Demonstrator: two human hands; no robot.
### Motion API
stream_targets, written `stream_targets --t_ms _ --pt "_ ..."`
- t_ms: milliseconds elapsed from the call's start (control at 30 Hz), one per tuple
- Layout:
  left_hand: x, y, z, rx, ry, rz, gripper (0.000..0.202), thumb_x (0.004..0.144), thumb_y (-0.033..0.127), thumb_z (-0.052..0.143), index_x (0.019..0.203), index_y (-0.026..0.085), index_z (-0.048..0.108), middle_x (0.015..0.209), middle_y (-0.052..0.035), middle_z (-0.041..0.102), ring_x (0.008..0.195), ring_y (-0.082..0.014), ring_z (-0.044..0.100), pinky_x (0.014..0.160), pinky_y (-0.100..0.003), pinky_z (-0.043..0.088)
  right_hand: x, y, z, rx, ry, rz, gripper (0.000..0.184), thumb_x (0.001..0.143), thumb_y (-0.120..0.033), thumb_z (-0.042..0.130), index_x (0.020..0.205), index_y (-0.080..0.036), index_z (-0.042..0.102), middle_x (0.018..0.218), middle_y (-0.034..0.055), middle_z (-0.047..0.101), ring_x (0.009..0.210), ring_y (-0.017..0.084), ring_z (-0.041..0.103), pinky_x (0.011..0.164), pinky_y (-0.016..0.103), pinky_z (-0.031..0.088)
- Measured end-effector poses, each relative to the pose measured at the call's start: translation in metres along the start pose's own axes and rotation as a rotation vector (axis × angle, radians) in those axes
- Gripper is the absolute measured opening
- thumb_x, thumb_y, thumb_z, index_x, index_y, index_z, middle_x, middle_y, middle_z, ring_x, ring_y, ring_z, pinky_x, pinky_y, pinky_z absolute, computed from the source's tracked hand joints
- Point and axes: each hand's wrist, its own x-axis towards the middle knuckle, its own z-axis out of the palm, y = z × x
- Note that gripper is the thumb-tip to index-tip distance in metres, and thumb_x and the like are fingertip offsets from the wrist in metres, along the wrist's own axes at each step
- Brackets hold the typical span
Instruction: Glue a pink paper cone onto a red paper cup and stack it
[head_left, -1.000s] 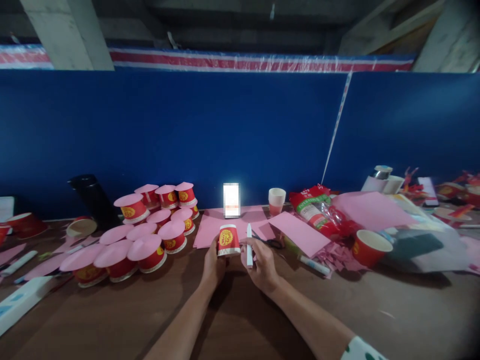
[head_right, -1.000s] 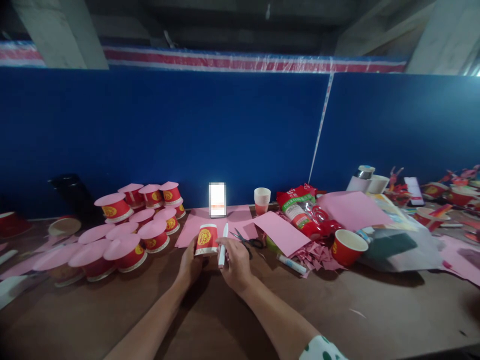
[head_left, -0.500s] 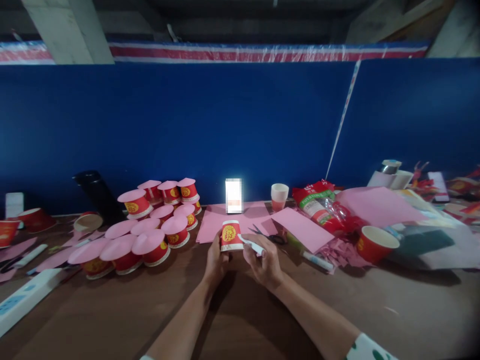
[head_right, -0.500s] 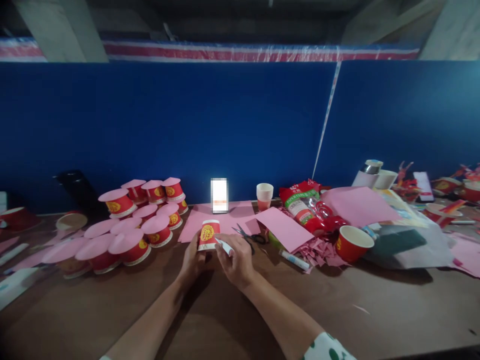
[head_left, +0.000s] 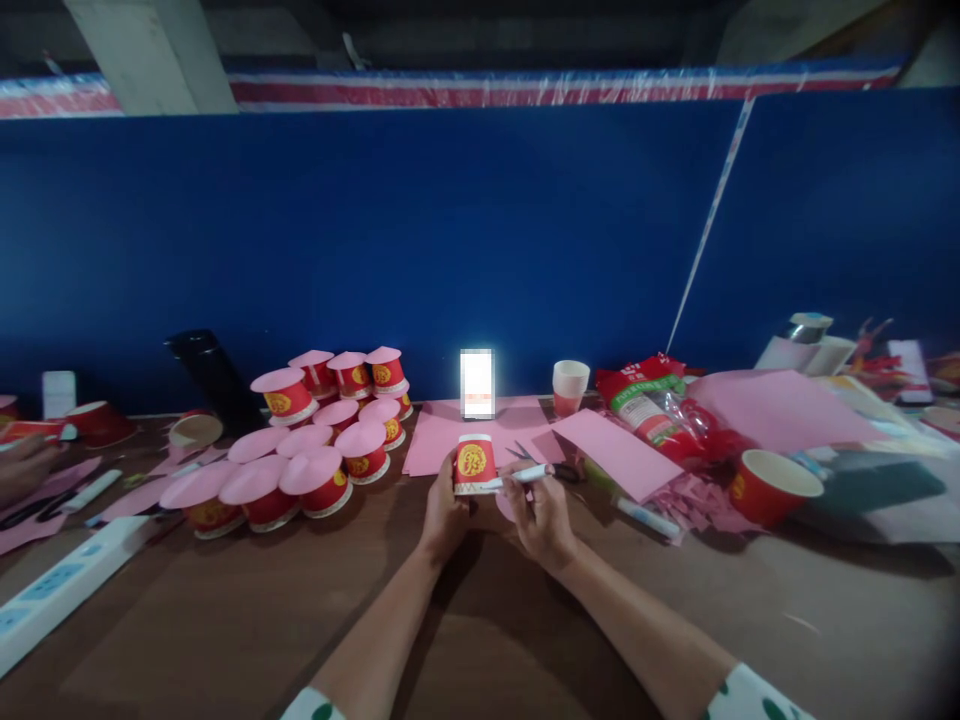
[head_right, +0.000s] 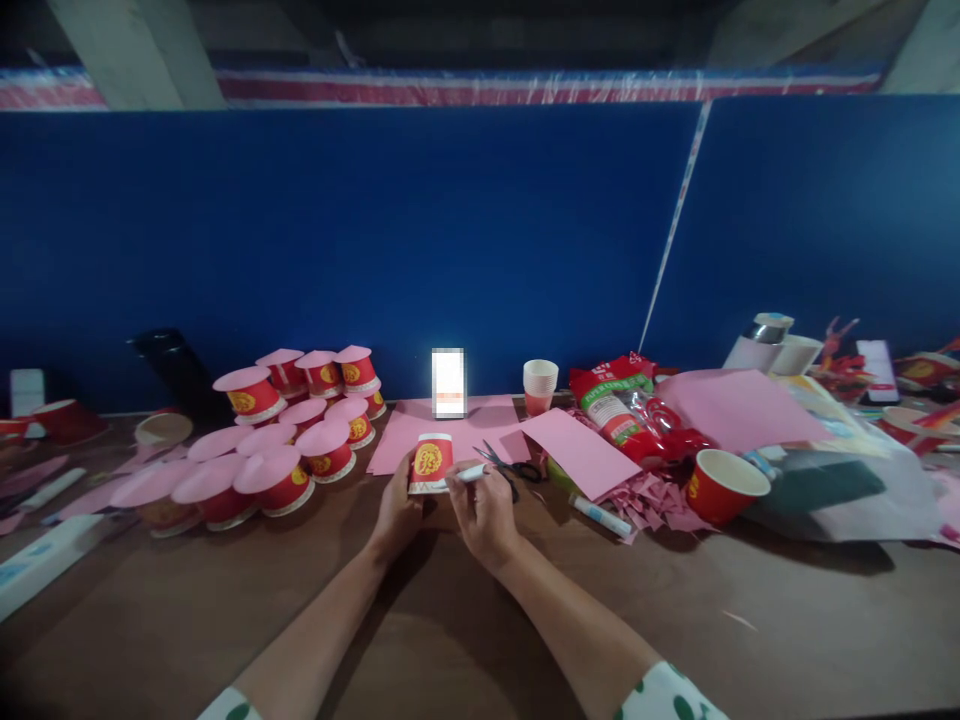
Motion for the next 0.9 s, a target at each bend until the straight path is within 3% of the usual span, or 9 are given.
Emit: stream_targets --t_ms 300,467,900 --pt "-0.002 0.007 0.000 -0.017 -0.010 -0.032 0.060 0.064 0.007 0.048 0.123 0.016 0.047 0.103 -0.0056 0.065 0.083 -0.0159 0.060 0.070 -0.024 0.048 -0.002 0.003 0.002 -0.046 -0.034 -0.012 0.021 0.091 -0.026 0.041 0.082 -0.017 0.058 0.077 0.0061 0.065 0.072 0.018 0.059 0.064 0.028 0.045" --pt "-0.003 0.011 0.000 -0.034 -0.011 -0.097 0.058 0.065 0.008 0.047 0.122 0.017 0.047 0.101 -0.0056 0.066 0.077 -0.0157 0.061 0.062 -0.022 0.048 -0.002 0.004 0.003 -0.048 -0.028 -0.025 0.020 0.091 -0.027 0.041 0.084 -0.017 0.058 0.078 0.0065 0.066 0.070 0.017 0.059 0.064 0.028 0.046" --pt "-0.002 0.004 0.002 -0.026 -0.002 -0.072 0.059 0.066 0.008 0.046 0.124 0.018 0.047 0.105 -0.0057 0.065 0.081 -0.0158 0.061 0.065 -0.023 0.049 -0.003 0.005 0.003 -0.060 -0.041 -0.029 0.018 0.090 -0.025 0.042 0.086 -0.018 0.058 0.079 0.0063 0.066 0.071 0.017 0.059 0.065 0.028 0.045"
